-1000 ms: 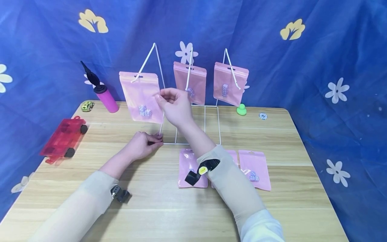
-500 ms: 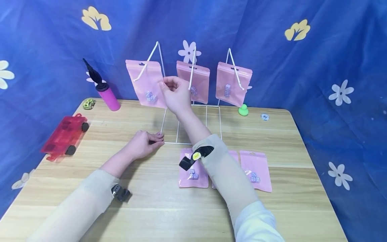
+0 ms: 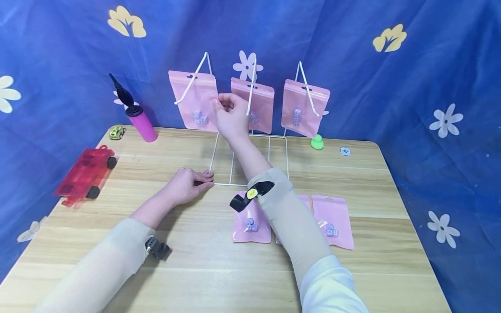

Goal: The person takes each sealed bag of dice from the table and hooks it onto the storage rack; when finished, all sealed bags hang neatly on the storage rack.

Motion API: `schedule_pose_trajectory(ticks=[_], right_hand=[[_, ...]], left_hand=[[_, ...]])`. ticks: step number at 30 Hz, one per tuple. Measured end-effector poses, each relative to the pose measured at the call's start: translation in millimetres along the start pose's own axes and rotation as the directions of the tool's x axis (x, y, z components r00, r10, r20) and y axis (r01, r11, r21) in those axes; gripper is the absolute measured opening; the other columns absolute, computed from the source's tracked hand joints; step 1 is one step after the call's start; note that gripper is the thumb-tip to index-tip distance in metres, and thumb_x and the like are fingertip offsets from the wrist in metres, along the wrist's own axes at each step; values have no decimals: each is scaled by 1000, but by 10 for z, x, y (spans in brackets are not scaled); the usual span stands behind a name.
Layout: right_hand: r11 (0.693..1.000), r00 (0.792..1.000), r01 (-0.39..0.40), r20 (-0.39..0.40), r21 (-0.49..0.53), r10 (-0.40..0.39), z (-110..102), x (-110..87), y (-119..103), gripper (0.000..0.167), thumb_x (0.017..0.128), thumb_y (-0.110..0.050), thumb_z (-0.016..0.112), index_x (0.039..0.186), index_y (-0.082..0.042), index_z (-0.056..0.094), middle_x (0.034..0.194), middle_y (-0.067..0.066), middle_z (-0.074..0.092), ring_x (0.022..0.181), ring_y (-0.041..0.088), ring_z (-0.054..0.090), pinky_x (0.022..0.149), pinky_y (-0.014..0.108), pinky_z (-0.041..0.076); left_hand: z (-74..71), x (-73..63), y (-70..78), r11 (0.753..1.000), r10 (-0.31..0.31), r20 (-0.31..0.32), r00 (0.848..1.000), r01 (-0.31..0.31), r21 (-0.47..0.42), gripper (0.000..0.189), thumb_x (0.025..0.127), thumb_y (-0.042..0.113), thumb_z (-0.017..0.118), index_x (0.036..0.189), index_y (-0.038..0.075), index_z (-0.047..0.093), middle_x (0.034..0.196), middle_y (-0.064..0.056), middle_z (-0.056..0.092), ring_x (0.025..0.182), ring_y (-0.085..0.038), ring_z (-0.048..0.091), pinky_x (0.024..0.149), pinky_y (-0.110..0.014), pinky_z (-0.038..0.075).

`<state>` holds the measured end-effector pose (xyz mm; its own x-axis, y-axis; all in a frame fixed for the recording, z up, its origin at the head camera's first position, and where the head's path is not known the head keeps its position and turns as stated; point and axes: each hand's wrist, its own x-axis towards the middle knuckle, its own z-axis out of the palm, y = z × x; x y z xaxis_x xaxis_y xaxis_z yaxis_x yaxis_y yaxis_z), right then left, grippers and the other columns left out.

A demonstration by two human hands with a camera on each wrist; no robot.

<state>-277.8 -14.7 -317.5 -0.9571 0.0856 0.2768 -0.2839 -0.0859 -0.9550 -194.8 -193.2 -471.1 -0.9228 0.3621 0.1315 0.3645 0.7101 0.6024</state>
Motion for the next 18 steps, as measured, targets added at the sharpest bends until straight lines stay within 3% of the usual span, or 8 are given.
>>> schedule_pose_trajectory(ticks=[11, 18], right_hand=[[1000, 1000, -15, -13, 9, 15, -59, 24, 32, 9, 98, 6, 71, 105, 10, 73, 98, 17, 74, 84, 12, 66, 81, 23, 59], [1000, 997, 26, 74, 17, -27, -140, -18, 53, 18, 97, 11, 70, 115, 13, 71, 111, 23, 75, 98, 23, 73, 90, 25, 60]], left_hand=[[18, 7, 40, 1000, -19, 10, 1000, 20, -17, 23, 96, 16, 82, 113, 1, 80, 123, -12, 74, 124, -28, 67, 115, -44, 46], [10, 9, 5, 999, -31, 29, 999, 32, -16, 24, 97, 16, 81, 115, 0, 79, 125, -12, 73, 126, -28, 66, 115, -43, 46]])
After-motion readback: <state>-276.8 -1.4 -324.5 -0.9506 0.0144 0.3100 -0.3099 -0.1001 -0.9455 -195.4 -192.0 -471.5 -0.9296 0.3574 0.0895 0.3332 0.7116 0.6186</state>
